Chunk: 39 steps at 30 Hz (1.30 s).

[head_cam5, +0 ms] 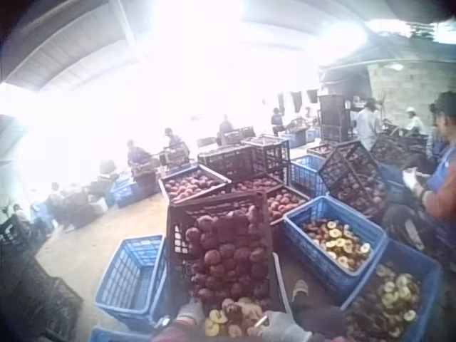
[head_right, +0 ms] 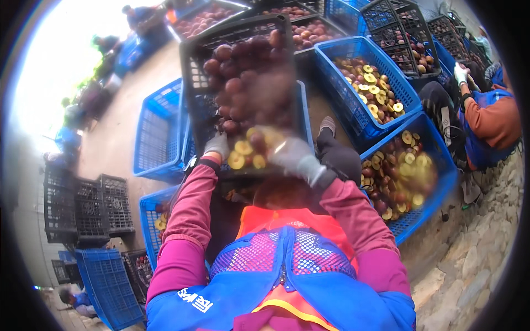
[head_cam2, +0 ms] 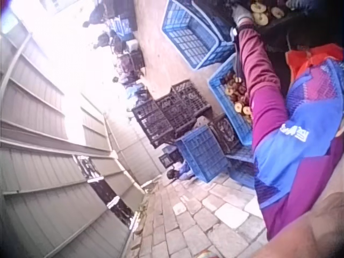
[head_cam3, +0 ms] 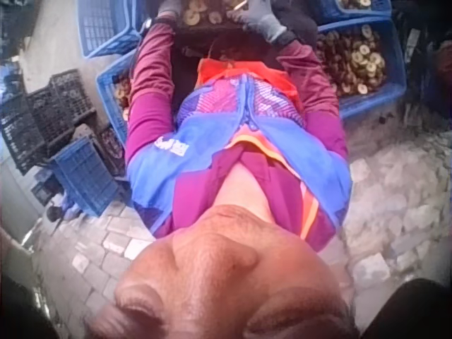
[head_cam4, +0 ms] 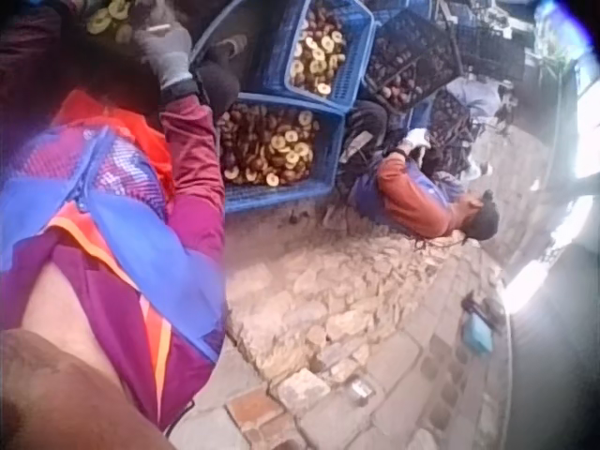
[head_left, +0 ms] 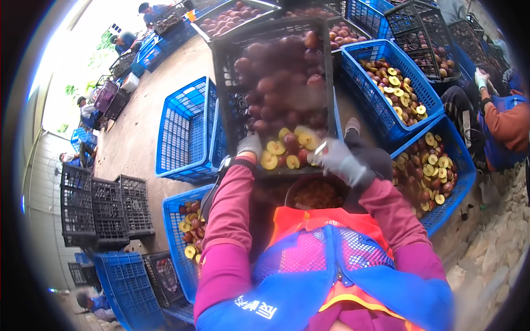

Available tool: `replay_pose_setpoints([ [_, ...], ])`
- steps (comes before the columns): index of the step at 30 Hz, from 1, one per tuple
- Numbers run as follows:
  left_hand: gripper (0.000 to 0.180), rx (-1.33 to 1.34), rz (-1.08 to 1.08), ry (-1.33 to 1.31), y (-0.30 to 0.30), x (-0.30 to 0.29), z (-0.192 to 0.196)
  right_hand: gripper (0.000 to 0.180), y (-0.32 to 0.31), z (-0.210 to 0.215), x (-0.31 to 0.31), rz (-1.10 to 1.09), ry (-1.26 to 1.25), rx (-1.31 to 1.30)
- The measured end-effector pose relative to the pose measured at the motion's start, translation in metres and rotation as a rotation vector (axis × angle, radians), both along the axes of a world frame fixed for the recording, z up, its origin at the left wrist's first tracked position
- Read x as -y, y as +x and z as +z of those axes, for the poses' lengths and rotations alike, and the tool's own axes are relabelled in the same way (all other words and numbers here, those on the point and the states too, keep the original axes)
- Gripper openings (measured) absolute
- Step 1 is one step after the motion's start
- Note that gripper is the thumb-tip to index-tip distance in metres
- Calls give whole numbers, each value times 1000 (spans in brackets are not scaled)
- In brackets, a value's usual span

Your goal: The recorder is using a knife to cut plums in half and place them into blue plastic crates for sorting.

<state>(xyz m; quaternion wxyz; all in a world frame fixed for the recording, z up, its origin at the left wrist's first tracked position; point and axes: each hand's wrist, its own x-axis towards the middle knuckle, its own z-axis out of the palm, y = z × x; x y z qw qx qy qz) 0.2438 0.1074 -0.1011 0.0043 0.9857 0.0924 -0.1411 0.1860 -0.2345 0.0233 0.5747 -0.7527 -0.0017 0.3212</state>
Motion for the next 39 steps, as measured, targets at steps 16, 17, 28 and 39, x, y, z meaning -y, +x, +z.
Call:
replay_pose_setpoints([
  [16, 66, 189, 215, -1463, -75, 19, 99, 39, -52, 37, 10, -182, 514, 81],
  [17, 66, 194, 206, -1837, -92, 39, 127, 41, -52, 44, 8, -180, 501, 116],
  [28, 113, -377, 139, -2827, -200, 104, 133, 41, -103, 73, -42, -99, 376, 464],
  [39, 94, 57, 388, -2461, -219, 116, 113, 42, -127, 49, -55, -69, 219, 733],
])
